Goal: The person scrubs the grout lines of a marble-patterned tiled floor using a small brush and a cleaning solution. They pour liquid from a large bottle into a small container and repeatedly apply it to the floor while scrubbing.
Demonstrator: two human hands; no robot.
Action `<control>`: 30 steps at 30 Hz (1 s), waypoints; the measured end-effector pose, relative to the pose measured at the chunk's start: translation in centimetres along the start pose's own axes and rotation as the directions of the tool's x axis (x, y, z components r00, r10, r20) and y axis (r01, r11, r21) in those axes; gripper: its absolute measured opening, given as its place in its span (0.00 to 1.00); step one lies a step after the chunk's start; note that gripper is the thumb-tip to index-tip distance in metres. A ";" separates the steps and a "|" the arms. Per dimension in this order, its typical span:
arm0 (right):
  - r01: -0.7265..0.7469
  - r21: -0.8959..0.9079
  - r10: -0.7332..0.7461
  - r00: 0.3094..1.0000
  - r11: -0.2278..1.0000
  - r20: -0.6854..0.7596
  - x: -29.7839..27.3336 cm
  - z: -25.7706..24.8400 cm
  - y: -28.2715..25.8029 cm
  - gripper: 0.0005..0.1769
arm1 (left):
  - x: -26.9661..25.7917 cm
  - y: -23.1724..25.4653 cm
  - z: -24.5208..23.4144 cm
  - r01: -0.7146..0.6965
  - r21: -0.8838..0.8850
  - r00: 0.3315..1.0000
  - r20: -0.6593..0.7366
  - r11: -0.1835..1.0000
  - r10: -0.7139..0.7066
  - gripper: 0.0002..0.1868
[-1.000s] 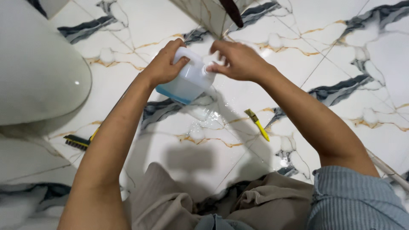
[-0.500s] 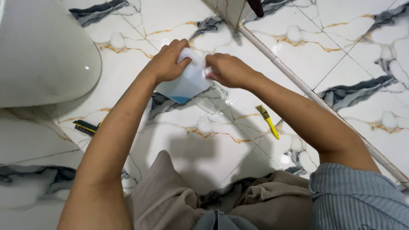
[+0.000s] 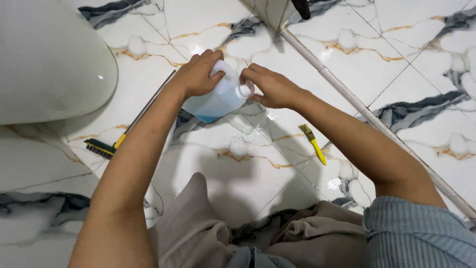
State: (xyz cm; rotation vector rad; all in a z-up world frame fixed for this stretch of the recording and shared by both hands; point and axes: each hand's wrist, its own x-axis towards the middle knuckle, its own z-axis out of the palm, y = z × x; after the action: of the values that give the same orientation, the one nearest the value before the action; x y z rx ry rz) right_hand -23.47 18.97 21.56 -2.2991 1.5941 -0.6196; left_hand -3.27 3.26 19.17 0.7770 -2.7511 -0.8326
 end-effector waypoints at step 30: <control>-0.552 0.809 0.277 0.825 0.201 0.493 -4.2 -1.4 3.9 0.22 | -0.2 -2.8 1.6 0.040 0.409 0.995 0.063 0.912 -0.072 0.22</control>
State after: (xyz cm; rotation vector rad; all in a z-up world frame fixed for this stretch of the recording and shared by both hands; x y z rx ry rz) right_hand -28.63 21.59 20.24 -0.9111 1.1165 -0.7754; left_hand -2.41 2.13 16.27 0.9106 -3.0286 -0.2943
